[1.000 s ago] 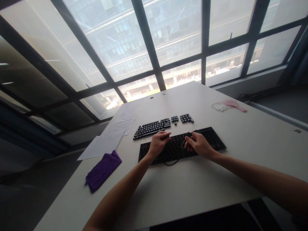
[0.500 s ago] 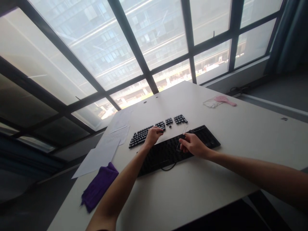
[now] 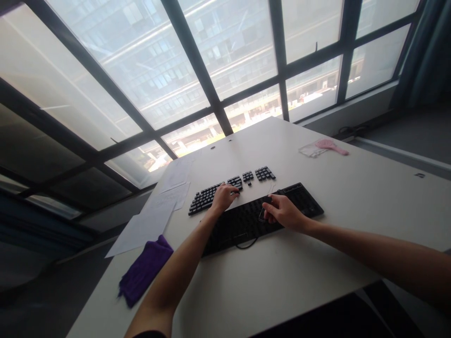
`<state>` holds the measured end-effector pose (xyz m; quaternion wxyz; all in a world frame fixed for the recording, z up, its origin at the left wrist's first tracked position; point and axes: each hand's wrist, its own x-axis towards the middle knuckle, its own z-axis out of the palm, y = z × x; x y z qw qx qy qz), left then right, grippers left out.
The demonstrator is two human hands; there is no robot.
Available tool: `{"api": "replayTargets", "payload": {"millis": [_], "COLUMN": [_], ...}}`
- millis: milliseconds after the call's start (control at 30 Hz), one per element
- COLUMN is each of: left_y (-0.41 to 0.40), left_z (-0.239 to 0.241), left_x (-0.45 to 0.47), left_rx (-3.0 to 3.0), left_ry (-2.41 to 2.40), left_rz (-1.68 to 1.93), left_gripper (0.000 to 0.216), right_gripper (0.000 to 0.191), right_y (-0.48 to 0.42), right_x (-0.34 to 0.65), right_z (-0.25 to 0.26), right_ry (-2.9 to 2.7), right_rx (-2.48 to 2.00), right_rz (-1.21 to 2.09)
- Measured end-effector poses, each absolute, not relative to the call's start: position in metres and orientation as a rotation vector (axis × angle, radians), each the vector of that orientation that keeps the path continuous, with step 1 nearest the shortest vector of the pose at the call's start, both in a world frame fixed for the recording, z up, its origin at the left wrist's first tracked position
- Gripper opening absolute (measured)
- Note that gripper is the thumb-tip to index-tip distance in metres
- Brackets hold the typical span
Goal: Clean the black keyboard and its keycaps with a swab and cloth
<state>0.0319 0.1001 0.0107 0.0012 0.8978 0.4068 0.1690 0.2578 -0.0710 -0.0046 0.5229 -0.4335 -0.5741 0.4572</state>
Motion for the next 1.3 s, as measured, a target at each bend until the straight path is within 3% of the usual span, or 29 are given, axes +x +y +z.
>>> {"api": "replayTargets", "payload": {"millis": [533, 767, 1000, 1300], "left_y": [0.091, 0.018, -0.037, -0.038], "left_z": [0.022, 0.031, 0.006, 0.002], "left_x": [0.026, 0.055, 0.086, 0.086], "left_rx": [2.794, 2.674, 2.481, 2.437], "left_ry": [1.225, 0.984, 0.815, 0.837], "left_rz": [0.630, 0.773, 0.789, 0.845], "left_gripper": [0.014, 0.016, 0.017, 0.021], "right_gripper": [0.032, 0.020, 0.021, 0.020], "right_y": [-0.068, -0.064, -0.065, -0.080], "right_x": [0.265, 0.288, 0.290, 0.291], "right_z": [0.002, 0.011, 0.008, 0.002], "right_ry": [-1.379, -1.643, -1.872, -2.070], "right_rx": [-0.998, -1.037, -1.041, -0.965], "right_rz": [1.079, 0.963, 0.994, 0.707]}}
